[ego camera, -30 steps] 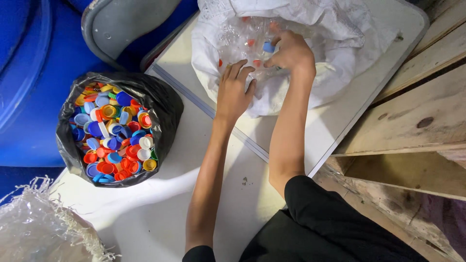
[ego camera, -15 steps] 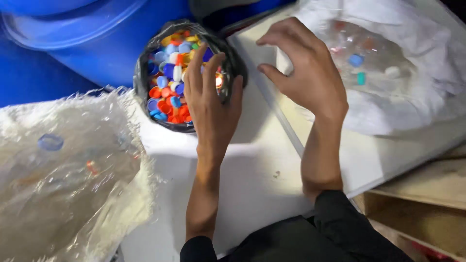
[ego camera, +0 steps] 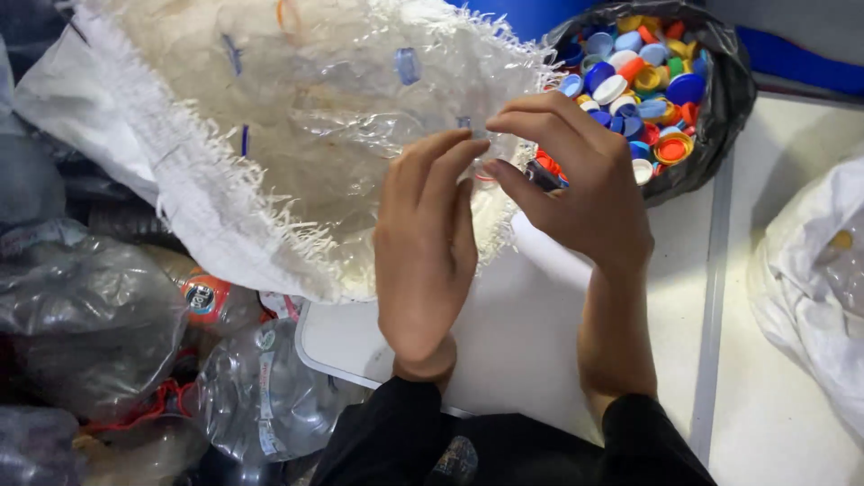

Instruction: Screw caps onto empty plastic bottles for recycling.

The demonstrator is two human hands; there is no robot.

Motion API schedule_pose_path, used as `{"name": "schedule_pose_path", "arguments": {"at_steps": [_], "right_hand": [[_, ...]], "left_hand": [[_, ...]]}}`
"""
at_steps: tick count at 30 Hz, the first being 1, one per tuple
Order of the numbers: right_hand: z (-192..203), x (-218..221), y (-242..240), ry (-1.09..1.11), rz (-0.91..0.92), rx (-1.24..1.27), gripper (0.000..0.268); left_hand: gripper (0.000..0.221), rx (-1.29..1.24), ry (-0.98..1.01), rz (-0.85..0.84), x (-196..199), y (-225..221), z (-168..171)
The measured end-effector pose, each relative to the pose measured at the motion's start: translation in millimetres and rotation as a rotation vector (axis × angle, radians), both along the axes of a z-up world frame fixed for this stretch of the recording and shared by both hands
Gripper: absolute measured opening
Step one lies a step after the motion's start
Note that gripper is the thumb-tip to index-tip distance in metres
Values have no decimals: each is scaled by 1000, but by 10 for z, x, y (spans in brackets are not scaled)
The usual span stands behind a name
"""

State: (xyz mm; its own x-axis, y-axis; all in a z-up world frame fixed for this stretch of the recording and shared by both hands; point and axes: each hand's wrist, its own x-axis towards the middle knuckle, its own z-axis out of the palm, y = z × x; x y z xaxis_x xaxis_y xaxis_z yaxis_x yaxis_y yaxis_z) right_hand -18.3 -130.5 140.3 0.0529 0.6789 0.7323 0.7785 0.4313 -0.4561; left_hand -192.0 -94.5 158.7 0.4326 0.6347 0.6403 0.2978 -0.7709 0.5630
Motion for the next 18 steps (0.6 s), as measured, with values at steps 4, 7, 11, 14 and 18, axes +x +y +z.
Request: {"name": "schedule_pose_path", "arguments": {"at_steps": [4,7,11,14,18], "right_hand": [[-120,-226,331,0,56,-3,37],[-187,-301,458,-55,-27,-18,38],[-282,-271,534,-38,14,-101,45],[-354,-245,577,-27,24,-95,40],[-362,-227,523,41,36,31,36]], "left_hand": [[28,2,-79,119,-207,50,22],[31,-55,-109,133,-170,156,-58],[43,-76,-56,115,-76,259,-165],[49,-89,-28,100,-33,259,-167],[48,-74,5,71,-51,228,-124]]}}
